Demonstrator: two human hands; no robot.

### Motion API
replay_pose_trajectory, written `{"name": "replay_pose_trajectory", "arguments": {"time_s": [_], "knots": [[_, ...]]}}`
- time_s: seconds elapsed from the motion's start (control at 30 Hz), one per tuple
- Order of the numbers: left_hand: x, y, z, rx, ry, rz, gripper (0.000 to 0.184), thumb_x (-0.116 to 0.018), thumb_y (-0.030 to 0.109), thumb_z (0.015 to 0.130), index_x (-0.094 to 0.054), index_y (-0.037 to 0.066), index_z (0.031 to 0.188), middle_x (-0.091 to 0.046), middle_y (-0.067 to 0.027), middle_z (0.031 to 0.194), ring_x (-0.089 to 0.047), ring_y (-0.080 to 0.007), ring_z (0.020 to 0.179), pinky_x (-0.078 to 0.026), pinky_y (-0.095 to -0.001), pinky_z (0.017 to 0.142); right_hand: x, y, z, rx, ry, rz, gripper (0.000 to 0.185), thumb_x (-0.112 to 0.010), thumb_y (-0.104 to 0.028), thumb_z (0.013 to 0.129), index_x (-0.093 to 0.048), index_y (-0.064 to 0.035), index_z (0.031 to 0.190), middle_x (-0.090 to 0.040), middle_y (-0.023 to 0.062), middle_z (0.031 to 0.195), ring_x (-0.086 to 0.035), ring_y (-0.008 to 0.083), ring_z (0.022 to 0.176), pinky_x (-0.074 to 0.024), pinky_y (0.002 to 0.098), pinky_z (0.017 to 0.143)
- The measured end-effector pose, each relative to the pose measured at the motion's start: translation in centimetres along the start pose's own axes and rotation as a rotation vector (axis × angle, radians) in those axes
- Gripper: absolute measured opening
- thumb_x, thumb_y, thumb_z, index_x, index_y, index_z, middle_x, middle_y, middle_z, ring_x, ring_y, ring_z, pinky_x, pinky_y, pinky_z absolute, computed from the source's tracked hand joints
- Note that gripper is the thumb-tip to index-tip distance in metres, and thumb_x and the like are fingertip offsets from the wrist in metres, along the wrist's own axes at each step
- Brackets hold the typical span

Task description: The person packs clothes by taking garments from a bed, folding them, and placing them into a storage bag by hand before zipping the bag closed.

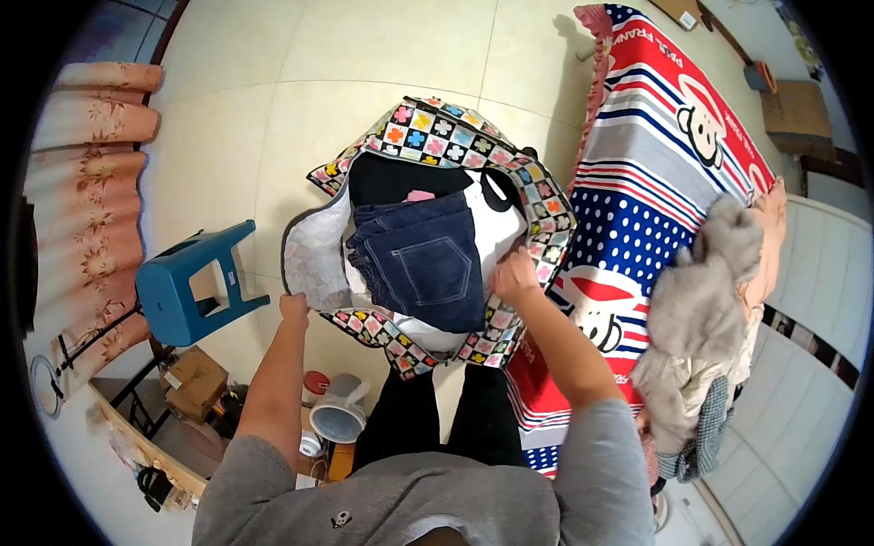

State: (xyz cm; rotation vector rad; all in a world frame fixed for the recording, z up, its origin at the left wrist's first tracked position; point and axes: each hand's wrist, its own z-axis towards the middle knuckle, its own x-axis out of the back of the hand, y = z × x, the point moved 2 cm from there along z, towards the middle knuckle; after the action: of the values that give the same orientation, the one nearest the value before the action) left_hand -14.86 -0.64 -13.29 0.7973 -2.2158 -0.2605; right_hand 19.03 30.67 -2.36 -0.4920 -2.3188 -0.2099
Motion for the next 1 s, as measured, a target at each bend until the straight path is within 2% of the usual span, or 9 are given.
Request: {"name": "replay_pose_trajectory", "arguments": {"time_s": [0.17,0.3,0.33,0.4,0.57,0.73,0.8,0.93,1.0], "knots": [[-4.3,-0.1,-4.3,-0.15,-0.194,0.26,0.029,-0.05,0.008,0.066,-0.058,-0.005,0.09,-0.061,-0.0184,0.08,-0.06,-0.029,0.076,-0.046,-0.0343,0.068,1.9,1.3,-8.4,-0.141,0.357,0.108,0.014,-0.056,-0.024,0.067,-0.059,-0.0105,0.066,-0.058,0.0055,0.066,-0.054,0.0211,0.07,-0.0363,0.0341,0.074],[-4.9,2.5,-9.7,-0.188,-0.176,0.155,0.026,-0.052,0.009,0.066,-0.057,-0.004,0.088,-0.059,-0.0203,0.075,-0.058,-0.0317,0.074,-0.044,-0.0341,0.066,1.1,1.8,-9.5,-0.401,0.223,0.079,0.013,-0.048,-0.016,0.072,-0.059,-0.0098,0.076,-0.059,0.0052,0.076,-0.052,0.0198,0.077,-0.0349,0.0353,0.075],[-4.9,1.9,-9.1,-0.183,-0.174,0.154,0.026,-0.052,0.009,0.066,-0.057,-0.004,0.088,-0.059,-0.0203,0.075,-0.058,-0.0317,0.074,-0.044,-0.0341,0.066,1.5,2.1,-9.0,-0.544,0.328,0.03,0.016,-0.047,-0.015,0.073,-0.055,-0.009,0.086,-0.057,0.0058,0.085,-0.05,0.0197,0.08,-0.0349,0.0348,0.075],[-4.9,1.8,-8.2,-0.491,-0.269,0.227,0.023,-0.049,-0.001,0.065,-0.056,0.0,0.086,-0.059,-0.007,0.074,-0.054,-0.0148,0.066,-0.041,-0.0255,0.062,2.0,2.9,-8.0,-0.76,0.405,0.067,0.034,-0.046,-0.012,0.075,-0.047,-0.0068,0.108,-0.046,0.0074,0.11,-0.045,0.0203,0.093,-0.0346,0.0337,0.077],[-3.7,2.8,-7.2,-0.398,-0.069,0.314,0.021,-0.048,-0.005,0.061,-0.054,-0.001,0.08,-0.057,-0.0075,0.069,-0.054,-0.0183,0.064,-0.041,-0.0287,0.062,1.1,5.8,-5.5,-0.811,0.779,0.003,0.044,-0.047,-0.01,0.074,-0.041,-0.0051,0.117,-0.041,0.0078,0.118,-0.043,0.0227,0.102,-0.0332,0.0351,0.083],[-3.6,4.4,-5.7,-0.308,0.046,0.33,0.034,-0.043,-0.001,0.063,-0.058,-0.002,0.094,-0.06,-0.0174,0.087,-0.058,-0.0284,0.078,-0.044,-0.0326,0.068,3.9,6.3,-4.4,-0.763,0.944,0.145,0.054,-0.06,-0.01,0.066,-0.04,-0.0048,0.115,-0.041,0.0087,0.115,-0.041,0.0255,0.103,-0.034,0.0368,0.081],[-4.1,4.1,-5.7,-0.002,0.063,0.179,0.03,-0.042,0.005,0.066,-0.058,-0.002,0.091,-0.059,-0.0201,0.09,-0.057,-0.0332,0.084,-0.043,-0.0369,0.07,4.6,6.5,-4.4,-0.768,1.015,0.238,0.058,-0.065,-0.01,0.062,-0.04,-0.0047,0.115,-0.04,0.0096,0.114,-0.041,0.0266,0.102,-0.0339,0.0376,0.081],[-6.8,3.5,-8.1,-0.011,0.051,0.009,0.031,-0.041,0.01,0.071,-0.056,-0.003,0.095,-0.058,-0.021,0.096,-0.056,-0.034,0.088,-0.042,-0.0371,0.073,6.5,8.5,-3.7,-0.828,1.034,0.391,0.058,-0.065,-0.012,0.065,-0.041,-0.0105,0.117,-0.043,0.0125,0.113,-0.046,0.0302,0.093,-0.0409,0.0394,0.074],[-7.2,4.5,-9.0,-0.243,0.065,-0.011,0.034,-0.04,0.016,0.075,-0.055,-0.004,0.098,-0.058,-0.0217,0.096,-0.055,-0.0336,0.09,-0.041,-0.037,0.075,3.5,12.1,-0.9,-0.894,0.679,0.729,0.026,-0.055,-0.013,0.073,-0.057,-0.0065,0.098,-0.058,0.0166,0.087,-0.056,0.0323,0.078,-0.0445,0.0394,0.067]]}}
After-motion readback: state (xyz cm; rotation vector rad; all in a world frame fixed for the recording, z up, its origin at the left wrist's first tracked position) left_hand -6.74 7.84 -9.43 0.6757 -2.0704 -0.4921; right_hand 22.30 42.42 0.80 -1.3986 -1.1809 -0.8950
